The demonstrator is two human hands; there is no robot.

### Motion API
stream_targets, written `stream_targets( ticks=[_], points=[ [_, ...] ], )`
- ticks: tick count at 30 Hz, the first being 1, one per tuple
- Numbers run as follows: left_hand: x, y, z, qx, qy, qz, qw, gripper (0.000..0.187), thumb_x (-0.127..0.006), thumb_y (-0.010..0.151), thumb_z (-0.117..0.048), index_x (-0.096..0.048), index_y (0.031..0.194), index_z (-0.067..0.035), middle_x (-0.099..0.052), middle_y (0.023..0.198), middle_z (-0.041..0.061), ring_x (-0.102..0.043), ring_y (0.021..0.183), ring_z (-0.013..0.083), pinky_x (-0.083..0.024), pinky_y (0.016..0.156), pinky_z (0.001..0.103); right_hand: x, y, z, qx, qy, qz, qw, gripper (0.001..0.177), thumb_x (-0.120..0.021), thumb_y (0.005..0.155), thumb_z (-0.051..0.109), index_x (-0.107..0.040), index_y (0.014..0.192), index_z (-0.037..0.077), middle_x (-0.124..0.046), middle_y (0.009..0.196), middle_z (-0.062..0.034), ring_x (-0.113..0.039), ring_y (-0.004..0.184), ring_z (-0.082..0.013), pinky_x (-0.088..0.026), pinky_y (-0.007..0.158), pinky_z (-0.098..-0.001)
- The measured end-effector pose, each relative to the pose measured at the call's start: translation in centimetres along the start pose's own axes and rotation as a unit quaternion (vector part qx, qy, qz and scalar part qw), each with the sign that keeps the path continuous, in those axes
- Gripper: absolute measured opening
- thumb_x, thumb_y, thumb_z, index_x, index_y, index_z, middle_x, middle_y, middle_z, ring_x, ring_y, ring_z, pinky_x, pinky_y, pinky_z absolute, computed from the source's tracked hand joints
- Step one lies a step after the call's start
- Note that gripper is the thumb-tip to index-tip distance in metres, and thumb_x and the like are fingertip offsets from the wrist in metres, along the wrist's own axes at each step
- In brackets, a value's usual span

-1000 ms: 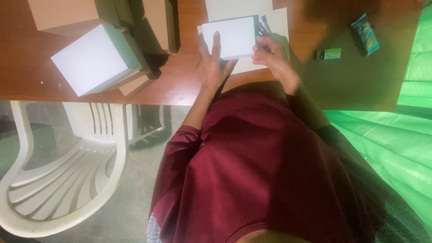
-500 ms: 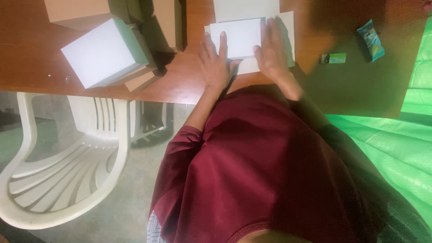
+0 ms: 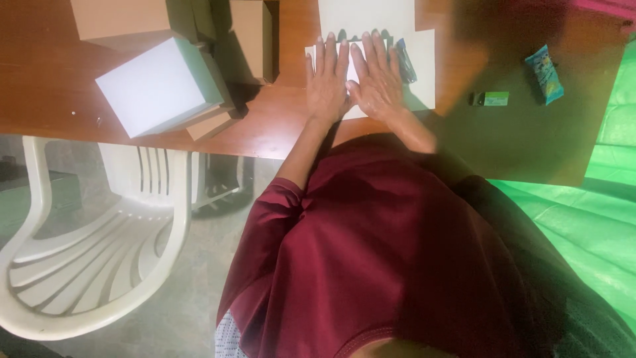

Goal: The person assembles a white cardboard box by folding its flaps and securing them with a stapler, then repeats the process with a second sheet of cardboard.

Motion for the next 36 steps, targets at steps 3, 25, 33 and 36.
stream_targets(
  ticks=[3,25,33,36],
  points=[
    [-0.7,0.0,0.1,0.003,-0.012,0.011,1.000,0.105,-0.082,0.080,-0.040,-0.022,0.160,-0.008,-0.014,0.167,0.020,-0.011,0.155,0.0430,-0.020,0.123,0.061,-0.5,0.0,-0.2,-0.006,0.011,0.006,1.000,0.075,-0.058,0.100,0.036,-0.032,0.161,0.000,-0.019,0.169,-0.0265,-0.010,0.158,-0.0435,-0.012,0.124,-0.0647],
    [-0.9,0.0,0.6,0.009,-0.044,0.026,0.999,0.112,-0.088,0.075,-0.031,-0.020,0.161,-0.012,-0.010,0.166,0.025,-0.009,0.155,0.0455,-0.024,0.121,0.063,-0.4,-0.3,-0.4,-0.010,0.013,-0.022,1.000,0.075,-0.062,0.100,0.035,-0.035,0.161,0.001,-0.017,0.169,-0.0288,-0.012,0.157,-0.0466,-0.021,0.122,-0.0636],
    [1.0,-0.1,1.5,0.009,-0.108,0.011,0.994,0.123,-0.098,0.064,-0.041,-0.024,0.158,-0.012,-0.010,0.165,0.024,-0.009,0.155,0.0459,-0.022,0.124,0.060,0.1,-0.3,-2.6,-0.079,0.046,-0.027,0.995,0.105,-0.074,0.090,0.050,-0.021,0.161,-0.006,-0.005,0.165,-0.0358,-0.004,0.154,-0.0515,-0.010,0.125,-0.0618],
    [0.9,-0.1,2.3,0.025,-0.175,-0.004,0.984,0.131,-0.102,0.057,-0.040,-0.024,0.159,-0.013,-0.010,0.164,0.025,-0.009,0.152,0.0484,-0.023,0.123,0.058,0.2,-0.5,-2.4,-0.051,0.056,-0.027,0.997,0.107,-0.074,0.095,0.053,-0.020,0.163,-0.008,-0.009,0.169,-0.0332,-0.007,0.159,-0.0488,-0.011,0.130,-0.0612]
  ],
)
Point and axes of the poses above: each hand's wrist, its own y-axis towards the middle knuckle, its own x-axis out of the back of the hand, z = x × y, the point moved 10 cm from there along y, towards the middle knuckle
